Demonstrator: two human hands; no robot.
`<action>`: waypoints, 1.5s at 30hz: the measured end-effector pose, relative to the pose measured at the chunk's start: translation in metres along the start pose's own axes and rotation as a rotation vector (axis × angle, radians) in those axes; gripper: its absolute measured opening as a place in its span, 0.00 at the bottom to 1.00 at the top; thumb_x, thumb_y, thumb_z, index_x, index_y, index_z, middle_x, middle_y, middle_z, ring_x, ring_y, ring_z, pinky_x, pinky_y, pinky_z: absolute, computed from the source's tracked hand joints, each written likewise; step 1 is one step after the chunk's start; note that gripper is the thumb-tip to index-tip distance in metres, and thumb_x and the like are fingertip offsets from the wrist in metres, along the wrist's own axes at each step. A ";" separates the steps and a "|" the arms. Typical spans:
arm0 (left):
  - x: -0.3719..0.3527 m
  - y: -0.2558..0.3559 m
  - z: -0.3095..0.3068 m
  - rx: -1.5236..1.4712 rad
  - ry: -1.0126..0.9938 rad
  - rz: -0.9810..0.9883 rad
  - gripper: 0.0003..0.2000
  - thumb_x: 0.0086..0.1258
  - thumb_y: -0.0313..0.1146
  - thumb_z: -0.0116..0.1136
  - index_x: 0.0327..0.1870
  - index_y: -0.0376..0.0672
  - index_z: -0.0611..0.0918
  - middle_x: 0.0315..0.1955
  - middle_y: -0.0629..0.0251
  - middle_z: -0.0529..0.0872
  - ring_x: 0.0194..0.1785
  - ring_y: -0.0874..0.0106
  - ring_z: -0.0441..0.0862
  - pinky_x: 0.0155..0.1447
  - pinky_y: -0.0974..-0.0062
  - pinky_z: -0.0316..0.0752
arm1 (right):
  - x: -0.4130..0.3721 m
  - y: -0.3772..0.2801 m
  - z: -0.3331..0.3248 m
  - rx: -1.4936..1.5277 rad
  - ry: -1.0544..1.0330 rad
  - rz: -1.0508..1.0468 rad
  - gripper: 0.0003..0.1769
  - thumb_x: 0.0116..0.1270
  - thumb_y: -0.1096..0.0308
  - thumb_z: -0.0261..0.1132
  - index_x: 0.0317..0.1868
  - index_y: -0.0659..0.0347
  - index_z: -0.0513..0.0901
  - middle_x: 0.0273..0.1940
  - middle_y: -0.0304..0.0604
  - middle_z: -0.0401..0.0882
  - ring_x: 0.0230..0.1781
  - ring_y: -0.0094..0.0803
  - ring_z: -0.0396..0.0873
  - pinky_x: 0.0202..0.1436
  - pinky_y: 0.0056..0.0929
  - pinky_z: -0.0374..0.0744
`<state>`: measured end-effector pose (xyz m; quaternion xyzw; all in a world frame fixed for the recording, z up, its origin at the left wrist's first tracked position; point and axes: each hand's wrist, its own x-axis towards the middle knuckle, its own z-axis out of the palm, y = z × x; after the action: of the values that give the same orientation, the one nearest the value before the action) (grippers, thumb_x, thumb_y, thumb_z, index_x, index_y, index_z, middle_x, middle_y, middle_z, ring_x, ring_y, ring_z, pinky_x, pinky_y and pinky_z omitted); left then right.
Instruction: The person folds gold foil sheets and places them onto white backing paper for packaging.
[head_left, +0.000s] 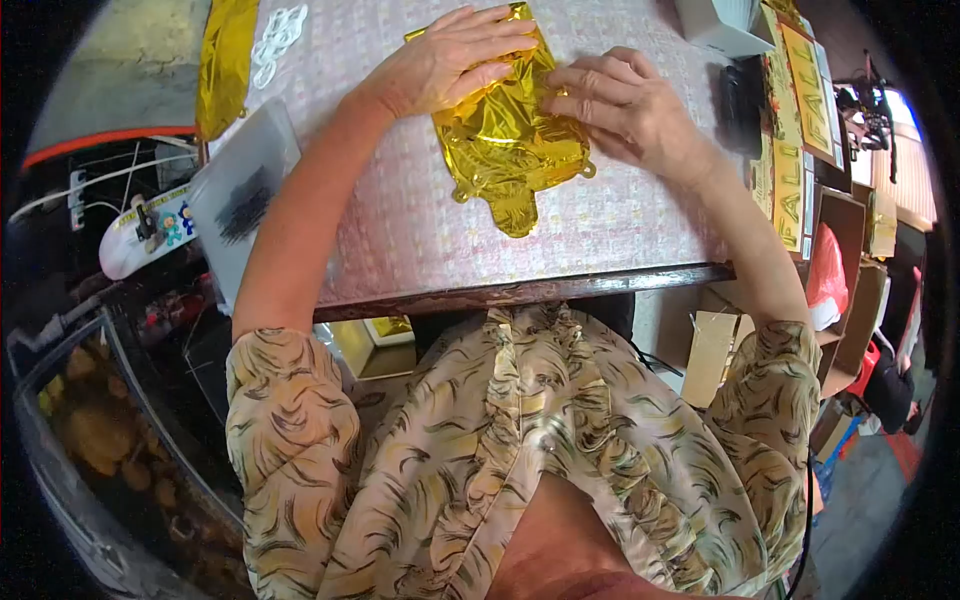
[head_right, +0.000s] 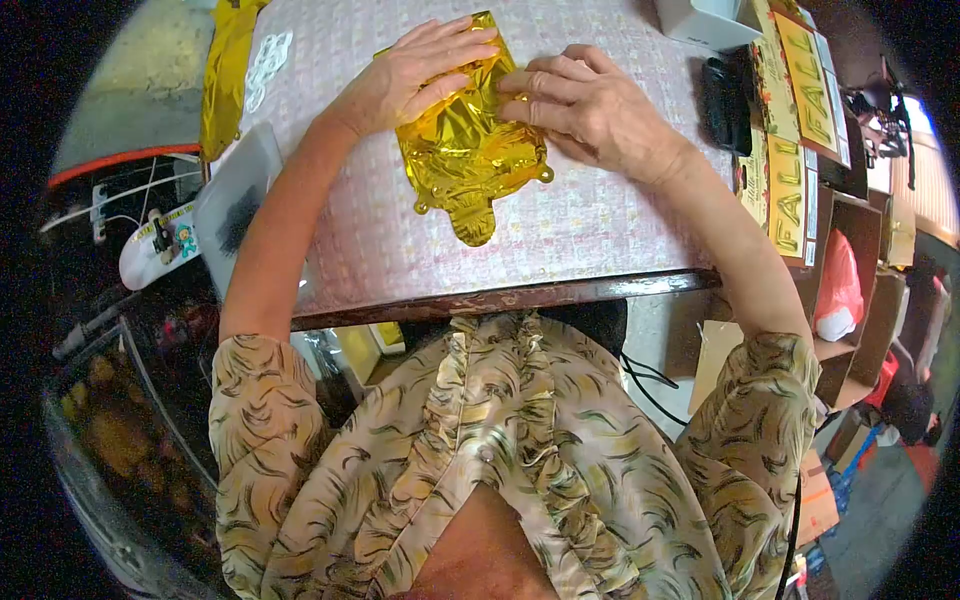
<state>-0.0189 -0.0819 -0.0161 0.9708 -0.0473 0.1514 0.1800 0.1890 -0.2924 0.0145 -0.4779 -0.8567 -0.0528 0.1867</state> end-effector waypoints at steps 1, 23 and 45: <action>-0.001 -0.001 0.001 0.016 0.007 0.015 0.21 0.81 0.34 0.55 0.73 0.49 0.78 0.74 0.65 0.77 0.79 0.59 0.68 0.83 0.57 0.59 | 0.002 0.002 -0.001 -0.022 -0.040 -0.049 0.29 0.56 0.68 0.73 0.61 0.57 0.85 0.66 0.36 0.82 0.64 0.40 0.81 0.70 0.41 0.73; -0.007 -0.009 0.002 -0.071 -0.006 0.011 0.23 0.81 0.41 0.56 0.73 0.46 0.78 0.75 0.56 0.75 0.81 0.52 0.66 0.82 0.53 0.59 | 0.004 0.015 0.010 -0.017 0.023 -0.099 0.20 0.57 0.73 0.76 0.51 0.57 0.89 0.57 0.39 0.88 0.59 0.39 0.85 0.63 0.40 0.80; -0.043 0.002 -0.038 -0.308 0.269 -0.322 0.22 0.83 0.33 0.52 0.75 0.42 0.74 0.70 0.51 0.79 0.75 0.55 0.74 0.76 0.60 0.70 | -0.001 0.012 0.016 -0.005 0.057 -0.063 0.18 0.60 0.74 0.75 0.53 0.58 0.89 0.57 0.40 0.89 0.62 0.39 0.85 0.66 0.45 0.78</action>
<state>-0.0703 -0.0683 0.0048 0.8981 0.1098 0.2395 0.3522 0.1955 -0.2825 -0.0020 -0.4493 -0.8656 -0.0746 0.2082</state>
